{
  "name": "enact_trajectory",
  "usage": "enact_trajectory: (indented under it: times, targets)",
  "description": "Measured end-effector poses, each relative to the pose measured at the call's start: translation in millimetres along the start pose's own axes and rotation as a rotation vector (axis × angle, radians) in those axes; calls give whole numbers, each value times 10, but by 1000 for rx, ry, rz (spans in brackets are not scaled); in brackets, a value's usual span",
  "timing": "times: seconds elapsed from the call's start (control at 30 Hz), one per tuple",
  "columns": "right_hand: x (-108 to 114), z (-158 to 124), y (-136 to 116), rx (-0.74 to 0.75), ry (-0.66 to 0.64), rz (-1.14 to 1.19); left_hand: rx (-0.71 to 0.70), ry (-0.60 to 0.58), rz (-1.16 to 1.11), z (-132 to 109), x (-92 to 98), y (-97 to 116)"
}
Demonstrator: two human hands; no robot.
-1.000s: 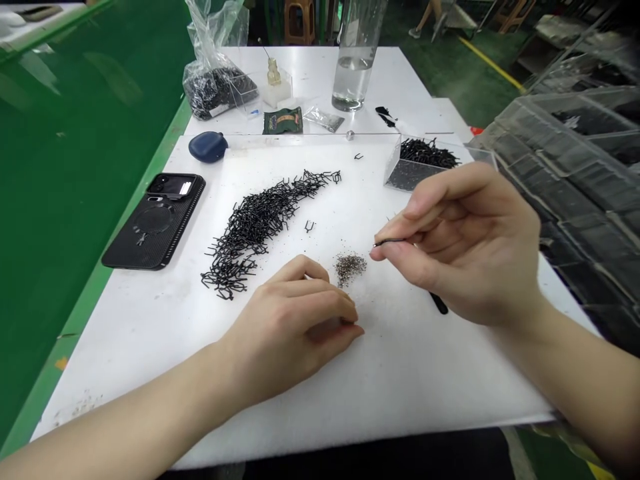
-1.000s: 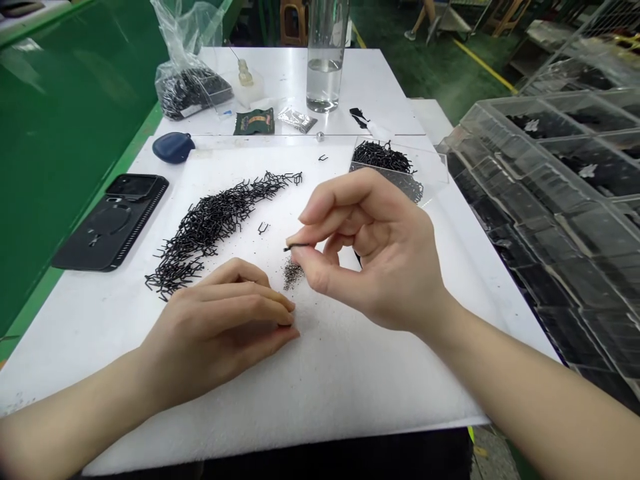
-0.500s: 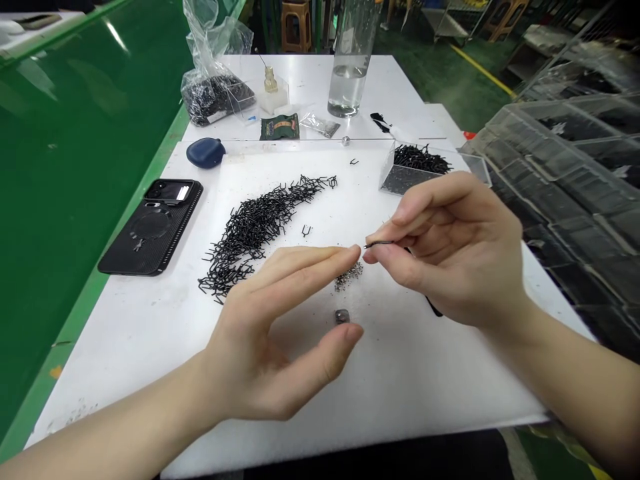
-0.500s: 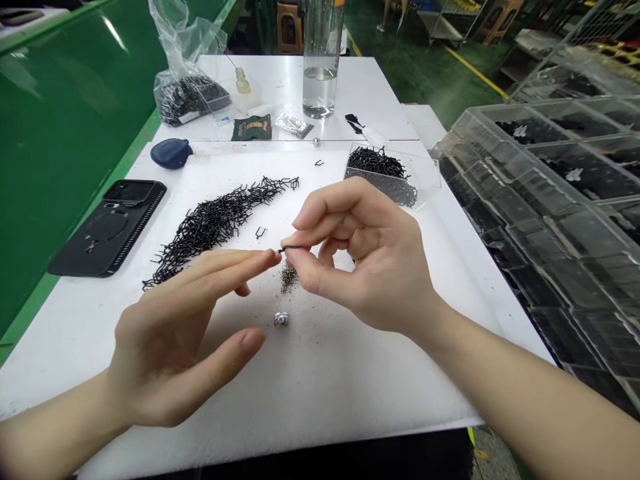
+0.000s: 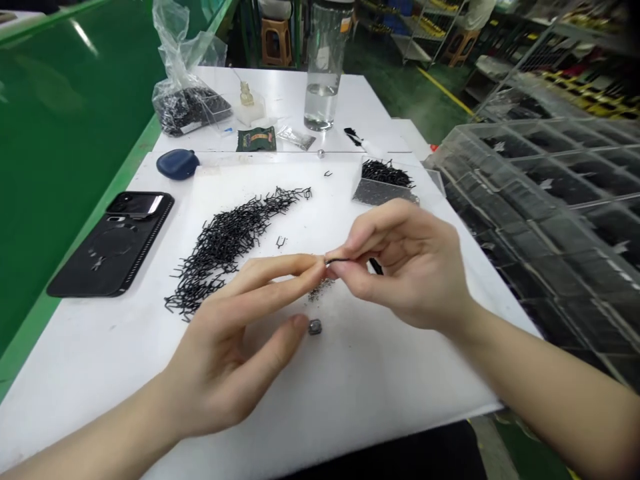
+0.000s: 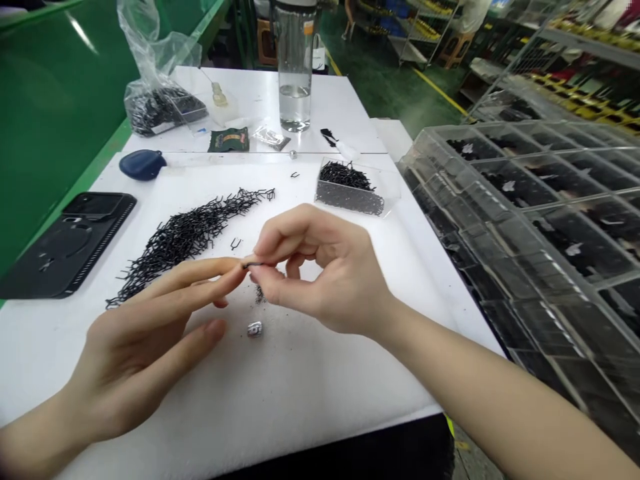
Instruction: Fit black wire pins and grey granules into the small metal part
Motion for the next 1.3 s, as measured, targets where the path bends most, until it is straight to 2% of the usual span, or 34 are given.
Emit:
enact_trajectory:
  times: [0.23,0.37,0.43,0.53,0.6,0.7,0.83,0.97,1.03,1.07,1.2,1.23,1.3]
  targets:
    - [6,7,-21,50,8,-35,66,-48,213,-30,42,-43]
    - [38,62,-14,53,38,-89,107,-46,200,-9,35,-95]
    - [179,142,9,52,99,-149,159,3,140,12,51,-135]
    - [618,293,64,47,296,-303,222,62,97,20,59,-167]
    - [947,371,125,20,408,-443,218,39,164,8,28,-145]
    - [1282,423,254,-50,456,-640,147,-54,325,-22,-66,-73]
    - [1397,427,358,-123,411,-809,55,-135,414,-43,-173,-13]
    - [1406,429,182,-151,404,-849,24,-153,442,-27,-197,-10]
    - [1355,410,44,-193,325,-820,33,-158,444,-18,-189,-14]
    - [1297,388,0,-242,236,-795,43,-160,441,-16,-183,-16]
    - [873,182,21,-474,-281,-663,80,-144,447,-18,-151,-24]
    - [771,131,49,-500,-355,-643,88,-126,465,-17,-137,-28]
    - [617,73,115,-514,-414,-616,111,-94,497,-16,-110,-45]
Point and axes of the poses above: each hand's wrist, its own z-axis towards the middle knuckle, its own x-axis out of the back of the hand, y = z × x, the point moved 5 cm from there along z, towards the middle knuckle, and after that the axes turned 1 degree about -z, right-handed, at the moved point
